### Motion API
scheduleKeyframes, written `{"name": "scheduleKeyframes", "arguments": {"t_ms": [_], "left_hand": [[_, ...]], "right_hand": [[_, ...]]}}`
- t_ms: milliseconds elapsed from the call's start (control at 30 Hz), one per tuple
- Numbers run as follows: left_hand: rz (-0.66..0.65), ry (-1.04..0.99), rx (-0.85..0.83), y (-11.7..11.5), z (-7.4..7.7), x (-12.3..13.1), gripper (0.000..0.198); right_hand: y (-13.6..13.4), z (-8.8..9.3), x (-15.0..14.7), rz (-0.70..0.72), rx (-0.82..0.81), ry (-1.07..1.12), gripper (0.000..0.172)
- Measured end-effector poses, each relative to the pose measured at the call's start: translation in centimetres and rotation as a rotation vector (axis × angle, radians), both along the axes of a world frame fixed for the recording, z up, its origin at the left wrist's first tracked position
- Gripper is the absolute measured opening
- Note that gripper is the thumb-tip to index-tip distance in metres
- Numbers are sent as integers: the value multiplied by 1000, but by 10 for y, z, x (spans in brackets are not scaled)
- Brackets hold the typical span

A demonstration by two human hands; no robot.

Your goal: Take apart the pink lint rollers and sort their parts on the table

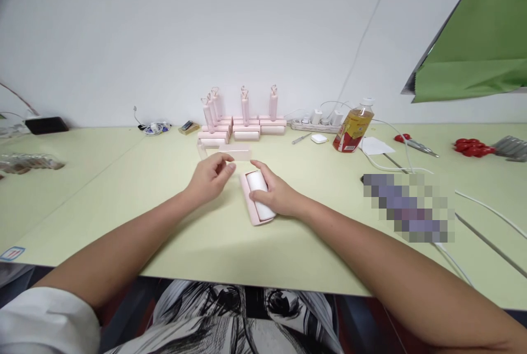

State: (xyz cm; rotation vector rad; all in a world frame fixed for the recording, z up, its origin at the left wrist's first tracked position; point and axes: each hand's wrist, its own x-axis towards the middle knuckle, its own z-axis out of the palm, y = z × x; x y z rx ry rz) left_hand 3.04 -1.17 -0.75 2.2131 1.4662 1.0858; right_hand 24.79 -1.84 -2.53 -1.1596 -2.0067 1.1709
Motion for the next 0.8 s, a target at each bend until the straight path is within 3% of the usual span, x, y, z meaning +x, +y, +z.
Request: {"name": "scheduleKeyframes", "arguments": {"t_ms": [133, 233, 367, 667, 800], "left_hand": [[223, 314, -168, 21, 4, -24, 41], [279, 502, -223, 28, 2, -31, 47], [311, 633, -307, 29, 2, -31, 38], [283, 641, -335, 28, 2, -33, 29], [317, 495, -229, 24, 11, -32, 22]], "right_hand": [[14, -3, 7, -203, 26, -36, 70], [23, -5, 12, -277, 41, -72, 66], [27, -6, 15, -337, 52, -142, 61], [27, -3, 16, -359, 53, -236, 54], [28, -3, 16, -358, 46, -248, 54]]}}
